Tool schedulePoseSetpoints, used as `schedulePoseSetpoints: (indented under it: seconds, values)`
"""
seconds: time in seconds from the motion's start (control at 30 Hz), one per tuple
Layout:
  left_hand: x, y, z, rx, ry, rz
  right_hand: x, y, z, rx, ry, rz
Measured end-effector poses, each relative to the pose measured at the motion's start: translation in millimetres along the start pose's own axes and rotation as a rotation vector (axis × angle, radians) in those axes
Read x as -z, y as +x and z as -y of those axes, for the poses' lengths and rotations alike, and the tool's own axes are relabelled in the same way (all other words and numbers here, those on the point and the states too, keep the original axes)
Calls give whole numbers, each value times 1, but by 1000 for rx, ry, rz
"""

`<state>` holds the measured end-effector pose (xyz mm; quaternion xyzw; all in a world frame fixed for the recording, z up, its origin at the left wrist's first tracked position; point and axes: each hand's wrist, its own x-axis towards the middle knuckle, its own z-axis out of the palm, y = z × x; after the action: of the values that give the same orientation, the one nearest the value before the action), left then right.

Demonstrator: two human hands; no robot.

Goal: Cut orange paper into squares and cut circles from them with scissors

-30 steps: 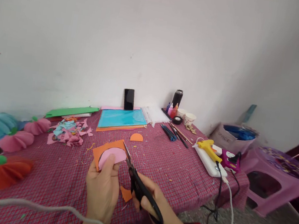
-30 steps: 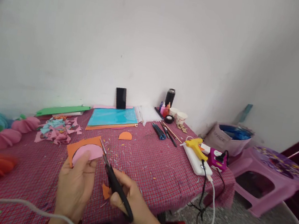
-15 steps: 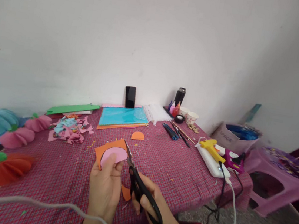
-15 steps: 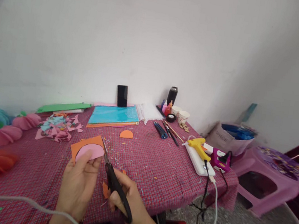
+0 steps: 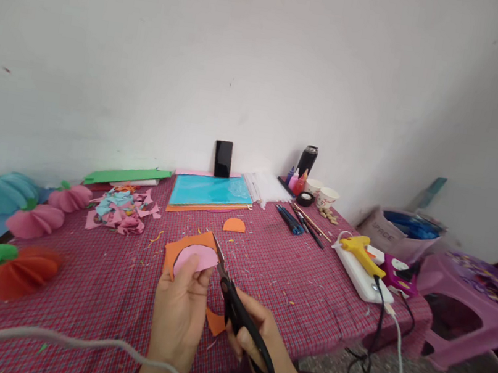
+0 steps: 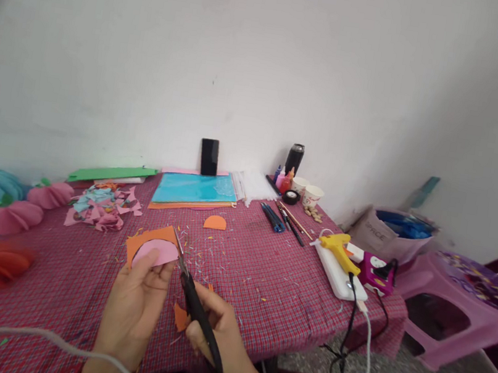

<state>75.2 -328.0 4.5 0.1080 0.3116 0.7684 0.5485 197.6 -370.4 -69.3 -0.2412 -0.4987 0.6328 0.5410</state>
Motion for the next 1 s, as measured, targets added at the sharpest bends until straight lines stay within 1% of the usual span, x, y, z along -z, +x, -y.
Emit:
schedulePoseSetpoints:
  seconds: [0.17, 0.37, 0.47, 0.57, 0.73, 0.9, 1.0]
  values:
    - [1, 3, 1, 7, -11, -4, 5, 2, -4, 19, -34, -11]
    - [0, 2, -1, 11, 26, 4, 2, 3, -1, -13, -84, -61]
    - [0, 2, -2, 12, 21, -19, 2, 2, -2, -11, -72, -70]
    - [0, 3, -1, -6, 29, -35, 5, 2, -6, -9, -123, -86]
    - [3, 1, 1, -55, 127, -42, 10, 2, -9, -39, -137, -71]
    - [7, -1, 1, -72, 215, -38, 4, 3, 4, -52, -126, -32]
    - [13, 0, 3, -94, 321, -36, 2, 4, 8, -66, -125, -23]
